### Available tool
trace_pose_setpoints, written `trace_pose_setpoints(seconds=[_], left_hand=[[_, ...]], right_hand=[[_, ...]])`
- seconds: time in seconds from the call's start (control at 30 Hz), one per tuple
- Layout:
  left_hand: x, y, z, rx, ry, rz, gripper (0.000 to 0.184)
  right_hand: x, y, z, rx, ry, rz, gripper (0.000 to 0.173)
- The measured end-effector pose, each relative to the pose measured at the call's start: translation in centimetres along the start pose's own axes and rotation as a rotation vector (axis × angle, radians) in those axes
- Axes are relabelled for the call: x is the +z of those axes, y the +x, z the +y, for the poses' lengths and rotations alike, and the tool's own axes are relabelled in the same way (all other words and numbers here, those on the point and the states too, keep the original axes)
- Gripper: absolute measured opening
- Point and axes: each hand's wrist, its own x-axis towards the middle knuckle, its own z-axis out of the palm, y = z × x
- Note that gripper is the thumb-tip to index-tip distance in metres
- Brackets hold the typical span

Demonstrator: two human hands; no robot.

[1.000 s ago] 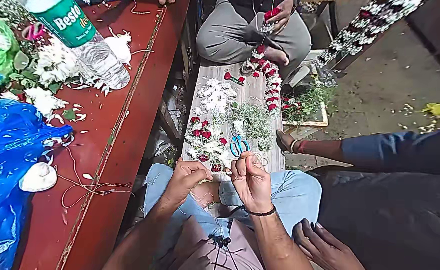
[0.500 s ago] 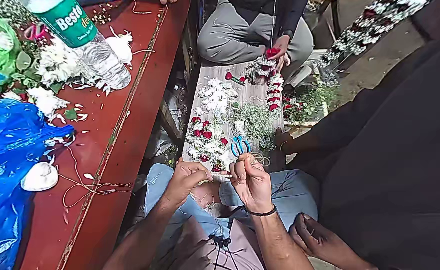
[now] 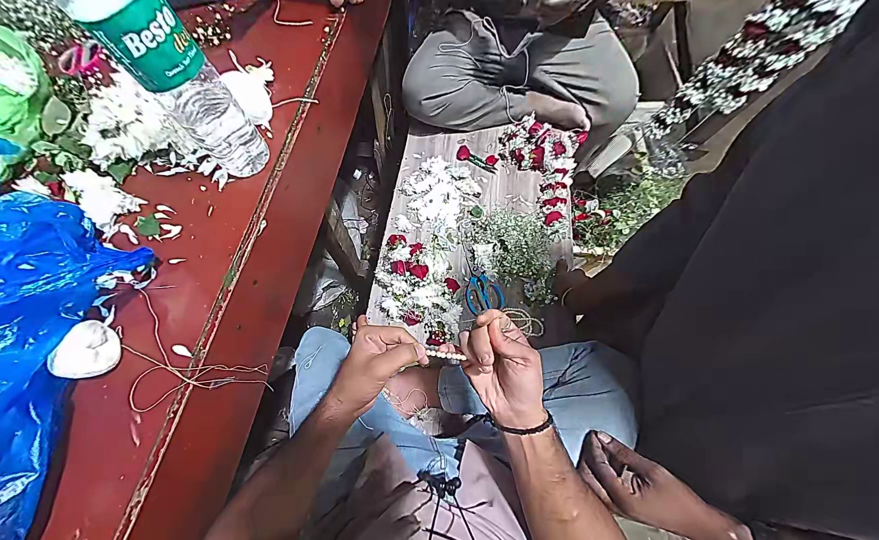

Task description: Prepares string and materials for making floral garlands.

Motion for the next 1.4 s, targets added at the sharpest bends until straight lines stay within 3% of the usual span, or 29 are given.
trace_pose_setpoints(seconds=[0.07, 0.23, 0.4, 0.63, 1.4], left_hand=[[-0.2, 0.0, -0.2, -0.014, -0.016, -0.030, 0.019], [-0.9, 0.2, 0.3, -0.139, -0.028, -0.150, 0.045], [-0.5, 0.2, 1.0, -0.197, -0.062, -0.155, 0.037], [-0.5, 0.0, 1.8, -0.264, -0.104, -0.169, 0.042], [-0.9, -0.2, 1.1, -0.279, -0.155, -0.226, 0.039]], right_hand=[[-0.3, 0.1, -0.1, -0.020, -0.028, 0.028, 0.025], [-0.9, 0.4, -1.0, -0.069, -0.021, 0.065, 0.028], [-1.2, 0.5, -1.1, -0.070, -0.028, 0.083, 0.027], [-1.7, 0.5, -0.8, -0.057, -0.033, 0.127, 0.031], [-3.0, 0.7, -0.2, -0.038, -0.059, 0.127, 0.033]])
